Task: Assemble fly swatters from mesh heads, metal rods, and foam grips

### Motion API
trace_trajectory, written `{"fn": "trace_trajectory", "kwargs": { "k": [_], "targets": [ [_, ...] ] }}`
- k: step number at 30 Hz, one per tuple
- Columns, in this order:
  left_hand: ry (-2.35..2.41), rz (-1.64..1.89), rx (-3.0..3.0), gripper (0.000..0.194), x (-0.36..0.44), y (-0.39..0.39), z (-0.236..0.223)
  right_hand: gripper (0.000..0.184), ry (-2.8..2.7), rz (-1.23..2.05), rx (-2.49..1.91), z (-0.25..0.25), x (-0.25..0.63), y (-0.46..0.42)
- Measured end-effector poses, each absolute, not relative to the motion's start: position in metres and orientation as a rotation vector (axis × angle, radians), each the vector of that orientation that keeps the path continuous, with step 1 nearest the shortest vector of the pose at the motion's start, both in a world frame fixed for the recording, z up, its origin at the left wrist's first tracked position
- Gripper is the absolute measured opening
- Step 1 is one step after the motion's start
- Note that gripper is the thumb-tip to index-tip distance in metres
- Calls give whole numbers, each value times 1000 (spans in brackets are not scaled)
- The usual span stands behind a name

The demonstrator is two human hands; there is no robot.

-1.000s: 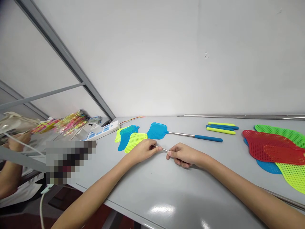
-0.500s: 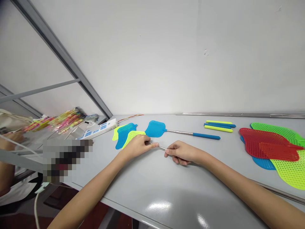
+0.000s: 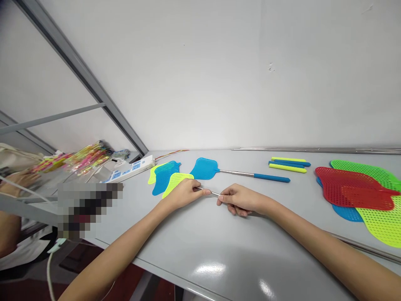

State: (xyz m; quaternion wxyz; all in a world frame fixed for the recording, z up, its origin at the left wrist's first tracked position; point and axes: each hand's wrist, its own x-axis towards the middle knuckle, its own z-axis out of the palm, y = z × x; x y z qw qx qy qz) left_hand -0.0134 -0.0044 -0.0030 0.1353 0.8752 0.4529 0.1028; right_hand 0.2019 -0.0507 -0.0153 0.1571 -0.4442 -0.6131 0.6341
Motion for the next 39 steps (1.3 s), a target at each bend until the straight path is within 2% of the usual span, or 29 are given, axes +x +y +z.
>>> {"fn": "trace_trajectory", "kwargs": {
  "k": [39],
  "targets": [
    [1171,293,2665,39,-5,-20,-5,32,-1715,1848,-1189,-14,204,-53]
  ]
}}
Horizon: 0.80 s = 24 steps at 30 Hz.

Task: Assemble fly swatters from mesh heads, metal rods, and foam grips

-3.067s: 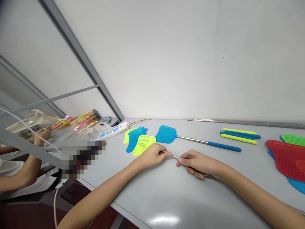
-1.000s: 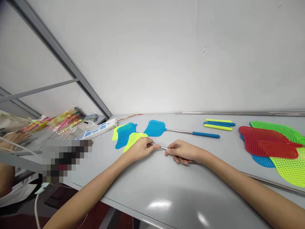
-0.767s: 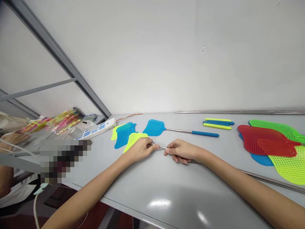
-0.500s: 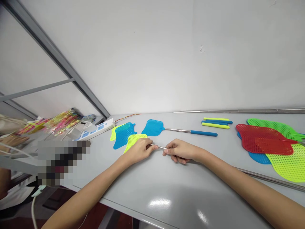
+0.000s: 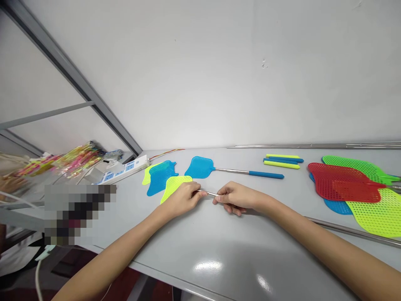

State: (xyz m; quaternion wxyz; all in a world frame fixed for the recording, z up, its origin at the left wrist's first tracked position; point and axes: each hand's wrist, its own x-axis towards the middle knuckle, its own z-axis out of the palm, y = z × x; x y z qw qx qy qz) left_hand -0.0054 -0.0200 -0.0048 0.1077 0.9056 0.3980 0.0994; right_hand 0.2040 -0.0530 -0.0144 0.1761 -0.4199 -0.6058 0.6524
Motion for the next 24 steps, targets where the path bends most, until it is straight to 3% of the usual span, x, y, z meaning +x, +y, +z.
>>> {"fn": "trace_trajectory", "kwargs": {
  "k": [24],
  "targets": [
    [1632,336,2586,57,-14,-10,-1,38,-1680,1804,-1239,-12,200,-53]
  ]
}}
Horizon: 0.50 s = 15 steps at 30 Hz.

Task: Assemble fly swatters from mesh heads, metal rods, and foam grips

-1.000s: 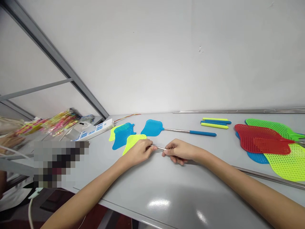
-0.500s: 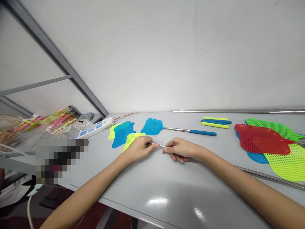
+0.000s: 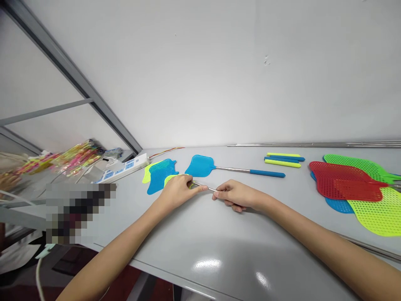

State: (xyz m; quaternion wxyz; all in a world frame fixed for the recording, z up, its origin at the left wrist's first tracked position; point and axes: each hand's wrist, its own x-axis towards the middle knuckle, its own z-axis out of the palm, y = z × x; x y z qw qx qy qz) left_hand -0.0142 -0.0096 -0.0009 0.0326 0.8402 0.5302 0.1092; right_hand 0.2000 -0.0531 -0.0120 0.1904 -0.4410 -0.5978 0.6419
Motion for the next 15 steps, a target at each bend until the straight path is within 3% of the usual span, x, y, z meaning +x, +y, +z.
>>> {"fn": "trace_trajectory", "kwargs": {
  "k": [15],
  "targets": [
    [1596,264,2547,55,-13,-11,-3,36,-1666,1784,-1274,-11,199,-54]
  ]
}}
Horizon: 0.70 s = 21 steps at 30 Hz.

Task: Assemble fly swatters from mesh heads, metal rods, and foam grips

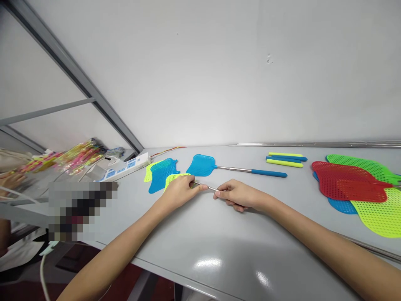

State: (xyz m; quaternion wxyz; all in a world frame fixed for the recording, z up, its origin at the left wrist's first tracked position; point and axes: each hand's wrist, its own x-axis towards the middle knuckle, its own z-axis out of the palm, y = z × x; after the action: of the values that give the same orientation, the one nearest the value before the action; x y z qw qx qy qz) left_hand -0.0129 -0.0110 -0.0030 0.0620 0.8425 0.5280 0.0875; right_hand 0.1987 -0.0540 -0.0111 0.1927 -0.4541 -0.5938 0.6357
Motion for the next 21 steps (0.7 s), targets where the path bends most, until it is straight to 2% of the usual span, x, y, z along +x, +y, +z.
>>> {"fn": "trace_trajectory", "kwargs": {
  "k": [4,11,17,21],
  "targets": [
    [1581,309,2537,55,-12,-10,0,37,-1656,1781,-1277,-13,198,-54],
    [1494,368,2563,44,-12,-12,0,37,-1665,1774,-1294,-14,198,-53],
    [1418,296,2574,41,-18,-7,0,36,-1675,1767,-1287,-13,197,-55],
    [1196,192,2616,31,-26,2,8,35,-1672,1793,-1277,-13,197,-54]
  ]
}}
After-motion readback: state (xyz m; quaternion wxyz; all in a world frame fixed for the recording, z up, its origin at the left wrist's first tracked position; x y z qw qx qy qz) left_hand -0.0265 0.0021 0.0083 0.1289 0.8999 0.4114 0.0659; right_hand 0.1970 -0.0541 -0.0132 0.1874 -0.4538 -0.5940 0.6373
